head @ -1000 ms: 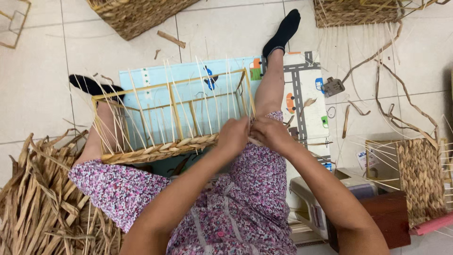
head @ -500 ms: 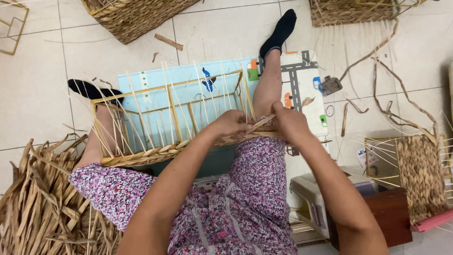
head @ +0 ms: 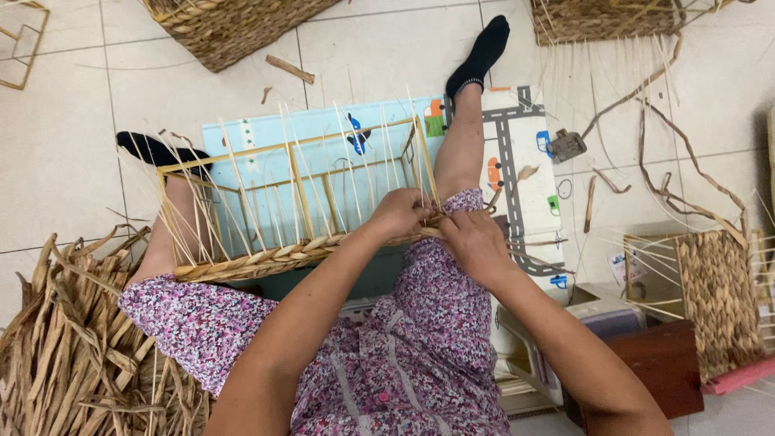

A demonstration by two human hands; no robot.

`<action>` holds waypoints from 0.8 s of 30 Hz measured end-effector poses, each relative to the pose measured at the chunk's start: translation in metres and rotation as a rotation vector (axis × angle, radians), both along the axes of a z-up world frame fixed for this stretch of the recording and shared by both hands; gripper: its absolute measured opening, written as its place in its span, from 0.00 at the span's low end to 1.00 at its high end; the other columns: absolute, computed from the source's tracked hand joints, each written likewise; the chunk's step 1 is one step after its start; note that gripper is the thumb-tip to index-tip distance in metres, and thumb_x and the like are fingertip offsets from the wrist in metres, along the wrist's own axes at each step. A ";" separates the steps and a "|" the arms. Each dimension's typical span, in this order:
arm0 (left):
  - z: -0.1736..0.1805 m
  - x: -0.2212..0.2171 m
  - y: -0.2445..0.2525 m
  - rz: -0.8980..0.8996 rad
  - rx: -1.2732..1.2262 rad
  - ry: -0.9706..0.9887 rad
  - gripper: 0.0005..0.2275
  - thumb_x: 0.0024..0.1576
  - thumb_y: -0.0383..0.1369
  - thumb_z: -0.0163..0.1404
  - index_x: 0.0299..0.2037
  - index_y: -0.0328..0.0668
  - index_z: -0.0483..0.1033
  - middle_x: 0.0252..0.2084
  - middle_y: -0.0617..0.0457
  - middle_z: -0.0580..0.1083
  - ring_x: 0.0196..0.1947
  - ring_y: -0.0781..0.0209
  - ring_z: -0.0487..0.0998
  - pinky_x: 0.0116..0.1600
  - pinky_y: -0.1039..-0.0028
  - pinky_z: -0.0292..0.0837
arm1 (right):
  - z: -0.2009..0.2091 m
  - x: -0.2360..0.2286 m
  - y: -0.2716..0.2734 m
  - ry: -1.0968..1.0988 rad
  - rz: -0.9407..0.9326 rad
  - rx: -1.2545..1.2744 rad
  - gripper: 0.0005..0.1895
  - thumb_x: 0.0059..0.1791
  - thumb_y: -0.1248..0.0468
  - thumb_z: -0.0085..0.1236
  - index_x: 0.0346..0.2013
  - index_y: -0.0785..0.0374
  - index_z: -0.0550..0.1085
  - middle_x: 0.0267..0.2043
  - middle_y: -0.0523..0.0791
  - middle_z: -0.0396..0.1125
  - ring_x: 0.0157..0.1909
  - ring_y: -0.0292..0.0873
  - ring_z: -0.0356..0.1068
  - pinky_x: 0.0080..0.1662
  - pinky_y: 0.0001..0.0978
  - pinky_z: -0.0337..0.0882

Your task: The person weaves a rectangular basket frame using dried plant fibers, threading long strips through a bamboo skeleton and securing them with a tool.

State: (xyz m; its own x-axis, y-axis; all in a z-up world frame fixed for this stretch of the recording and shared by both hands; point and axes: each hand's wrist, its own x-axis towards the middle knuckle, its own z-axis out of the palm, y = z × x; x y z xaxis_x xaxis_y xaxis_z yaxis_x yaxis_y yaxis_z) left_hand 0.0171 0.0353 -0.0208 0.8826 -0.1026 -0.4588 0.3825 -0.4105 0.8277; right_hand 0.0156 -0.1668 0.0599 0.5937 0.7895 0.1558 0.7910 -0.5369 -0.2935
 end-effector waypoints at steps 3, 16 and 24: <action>-0.004 0.000 0.001 -0.005 0.055 -0.032 0.07 0.56 0.32 0.58 0.40 0.39 0.82 0.35 0.44 0.81 0.35 0.54 0.83 0.43 0.65 0.76 | -0.005 -0.004 0.006 -0.032 0.004 0.006 0.05 0.44 0.65 0.58 0.34 0.61 0.74 0.36 0.48 0.67 0.41 0.52 0.70 0.44 0.46 0.67; -0.008 0.001 0.000 -0.011 0.073 -0.079 0.08 0.54 0.32 0.59 0.40 0.40 0.82 0.36 0.45 0.81 0.36 0.53 0.83 0.45 0.65 0.77 | -0.010 -0.022 0.012 -0.197 0.025 0.125 0.09 0.46 0.67 0.55 0.40 0.60 0.75 0.44 0.48 0.70 0.47 0.49 0.71 0.44 0.45 0.68; -0.008 -0.003 0.001 0.002 0.040 -0.101 0.08 0.54 0.31 0.58 0.42 0.40 0.82 0.36 0.46 0.82 0.35 0.55 0.84 0.44 0.66 0.77 | -0.001 0.005 -0.016 0.769 -0.226 -0.397 0.15 0.53 0.53 0.56 0.45 0.62 0.71 0.33 0.50 0.71 0.37 0.52 0.74 0.42 0.44 0.72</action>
